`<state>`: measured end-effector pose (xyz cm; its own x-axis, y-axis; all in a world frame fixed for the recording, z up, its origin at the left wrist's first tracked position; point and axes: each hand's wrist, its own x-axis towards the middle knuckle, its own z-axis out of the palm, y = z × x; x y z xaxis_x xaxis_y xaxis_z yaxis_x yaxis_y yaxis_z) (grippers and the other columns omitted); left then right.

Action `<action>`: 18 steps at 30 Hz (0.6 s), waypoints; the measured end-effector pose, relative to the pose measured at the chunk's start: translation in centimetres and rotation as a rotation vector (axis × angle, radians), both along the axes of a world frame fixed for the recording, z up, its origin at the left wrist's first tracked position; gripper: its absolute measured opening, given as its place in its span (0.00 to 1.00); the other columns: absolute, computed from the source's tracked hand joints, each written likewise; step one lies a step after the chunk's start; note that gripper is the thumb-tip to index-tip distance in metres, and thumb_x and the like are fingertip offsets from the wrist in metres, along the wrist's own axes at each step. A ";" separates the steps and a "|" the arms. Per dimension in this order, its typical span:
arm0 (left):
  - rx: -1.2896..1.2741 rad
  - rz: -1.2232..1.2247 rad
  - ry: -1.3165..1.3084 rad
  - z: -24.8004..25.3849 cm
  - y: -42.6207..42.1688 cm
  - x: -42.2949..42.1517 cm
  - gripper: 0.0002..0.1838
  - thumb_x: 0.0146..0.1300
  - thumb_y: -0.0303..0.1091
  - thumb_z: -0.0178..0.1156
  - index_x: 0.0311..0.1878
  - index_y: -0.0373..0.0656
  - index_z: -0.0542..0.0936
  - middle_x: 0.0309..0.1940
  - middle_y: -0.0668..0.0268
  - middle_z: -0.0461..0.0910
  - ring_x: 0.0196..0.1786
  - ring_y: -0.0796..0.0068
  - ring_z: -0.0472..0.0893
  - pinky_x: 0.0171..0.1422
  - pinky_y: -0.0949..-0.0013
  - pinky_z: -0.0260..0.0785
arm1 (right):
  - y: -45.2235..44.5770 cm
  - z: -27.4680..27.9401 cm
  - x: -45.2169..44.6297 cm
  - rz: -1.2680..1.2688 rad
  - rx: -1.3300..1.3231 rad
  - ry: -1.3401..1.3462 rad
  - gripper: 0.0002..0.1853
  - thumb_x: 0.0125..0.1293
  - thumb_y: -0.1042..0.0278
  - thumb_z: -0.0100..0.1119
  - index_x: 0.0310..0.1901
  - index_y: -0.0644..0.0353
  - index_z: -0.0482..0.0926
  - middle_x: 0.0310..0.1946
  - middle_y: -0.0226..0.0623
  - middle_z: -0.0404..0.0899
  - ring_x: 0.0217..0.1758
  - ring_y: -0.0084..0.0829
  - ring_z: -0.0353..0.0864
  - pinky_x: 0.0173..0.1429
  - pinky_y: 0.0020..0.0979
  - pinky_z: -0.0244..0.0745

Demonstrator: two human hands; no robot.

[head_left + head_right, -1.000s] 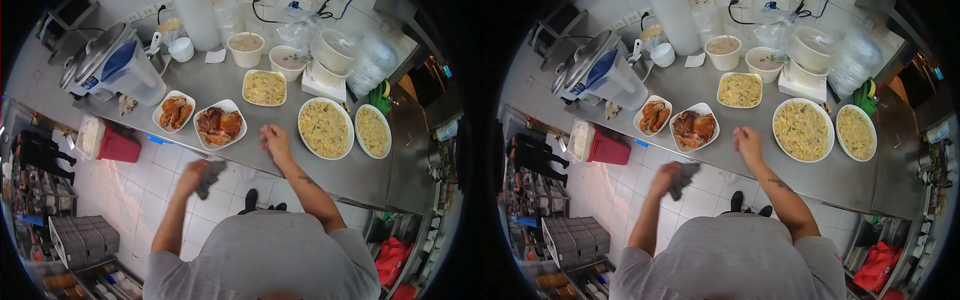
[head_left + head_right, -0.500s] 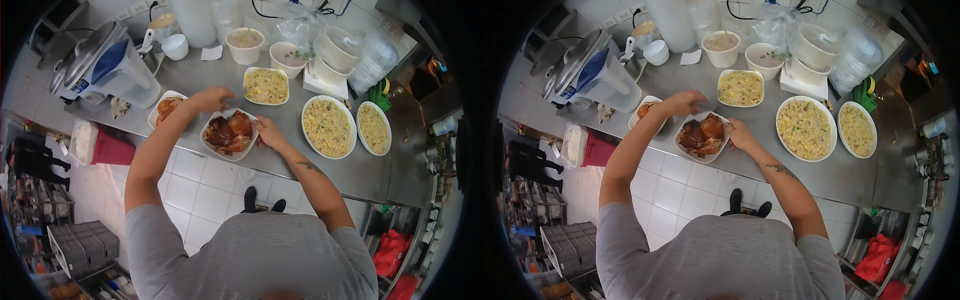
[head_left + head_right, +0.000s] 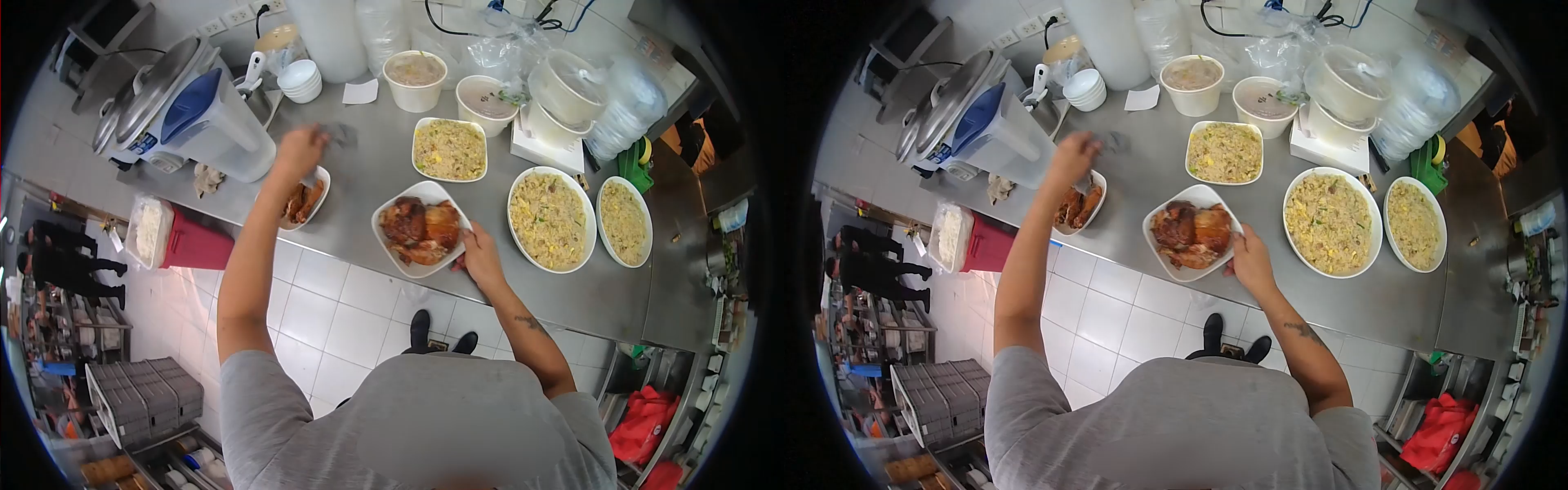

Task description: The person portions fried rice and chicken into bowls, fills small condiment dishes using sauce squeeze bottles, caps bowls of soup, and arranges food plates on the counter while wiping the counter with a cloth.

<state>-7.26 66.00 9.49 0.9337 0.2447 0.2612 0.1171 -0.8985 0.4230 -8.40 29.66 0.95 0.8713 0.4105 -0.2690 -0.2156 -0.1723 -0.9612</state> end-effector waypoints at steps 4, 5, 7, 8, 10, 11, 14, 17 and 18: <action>0.080 0.205 -0.136 -0.5 2.1 2.8 0.15 0.62 0.40 0.53 0.42 0.38 0.78 0.40 0.49 0.78 0.44 0.50 0.77 0.50 0.58 0.70 | -1.6 -0.7 -1.2 -0.174 0.089 0.030 0.22 0.72 0.64 0.38 0.63 0.65 0.62 0.23 0.35 0.73 0.17 0.22 0.72 0.22 0.28 0.75; 0.184 0.197 -0.019 -0.8 1.3 3.1 0.15 0.62 0.40 0.52 0.42 0.38 0.78 0.42 0.49 0.78 0.45 0.50 0.77 0.50 0.57 0.70 | -1.7 -0.6 -1.5 -0.192 0.087 0.051 0.22 0.72 0.64 0.38 0.65 0.63 0.59 0.22 0.35 0.73 0.17 0.21 0.70 0.23 0.27 0.75; 0.397 0.175 0.213 -1.2 -1.5 4.0 0.15 0.63 0.39 0.50 0.43 0.39 0.78 0.45 0.50 0.78 0.48 0.50 0.76 0.52 0.56 0.70 | -2.0 0.5 -2.3 -0.232 0.086 0.092 0.24 0.73 0.64 0.36 0.68 0.60 0.55 0.21 0.34 0.72 0.15 0.20 0.67 0.24 0.25 0.75; 0.394 0.040 0.276 -3.0 -1.0 4.8 0.15 0.63 0.38 0.50 0.44 0.39 0.78 0.46 0.51 0.77 0.49 0.50 0.76 0.53 0.55 0.70 | -2.5 1.4 -2.6 -0.191 0.024 0.111 0.26 0.73 0.63 0.38 0.70 0.59 0.50 0.21 0.35 0.72 0.16 0.21 0.68 0.26 0.24 0.74; 0.390 -0.232 0.400 -9.8 0.9 7.1 0.15 0.62 0.37 0.49 0.46 0.40 0.78 0.48 0.53 0.77 0.52 0.50 0.75 0.53 0.54 0.69 | -3.5 2.5 -3.4 -0.146 -0.084 0.028 0.27 0.72 0.64 0.40 0.69 0.60 0.52 0.21 0.35 0.72 0.17 0.20 0.69 0.26 0.23 0.73; 0.473 -0.187 0.374 -11.9 2.4 8.4 0.15 0.62 0.36 0.49 0.47 0.40 0.78 0.49 0.54 0.77 0.52 0.50 0.75 0.53 0.53 0.69 | -3.8 2.9 -3.8 -0.127 -0.138 -0.012 0.27 0.72 0.64 0.41 0.69 0.61 0.52 0.22 0.35 0.72 0.18 0.20 0.69 0.26 0.23 0.72; 0.699 -0.089 0.520 -12.4 6.9 11.5 0.16 0.62 0.36 0.49 0.49 0.41 0.78 0.50 0.55 0.77 0.55 0.55 0.75 0.53 0.54 0.69 | -5.0 2.9 -5.0 -0.208 -0.092 -0.091 0.16 0.70 0.68 0.48 0.56 0.65 0.69 0.22 0.31 0.72 0.21 0.19 0.70 0.27 0.21 0.69; 0.597 0.041 0.682 -7.6 7.3 12.7 0.17 0.62 0.39 0.50 0.47 0.39 0.78 0.48 0.56 0.78 0.53 0.57 0.77 0.52 0.52 0.69 | -6.3 3.3 -5.9 -0.279 -0.091 -0.128 0.08 0.68 0.70 0.51 0.42 0.65 0.75 0.21 0.28 0.71 0.22 0.16 0.69 0.26 0.19 0.67; 0.633 0.069 0.651 -6.6 6.4 13.4 0.17 0.62 0.39 0.51 0.47 0.38 0.78 0.48 0.56 0.78 0.53 0.58 0.77 0.52 0.52 0.69 | -6.6 3.4 -5.9 -0.306 -0.103 -0.143 0.06 0.68 0.71 0.53 0.38 0.64 0.76 0.21 0.27 0.71 0.23 0.16 0.69 0.26 0.19 0.66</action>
<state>6.16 72.44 2.89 0.9323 0.2960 -0.2077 0.2225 -0.9223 -0.3160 -14.30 23.07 4.40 0.9815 0.1019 -0.1618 -0.1367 -0.2178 -0.9664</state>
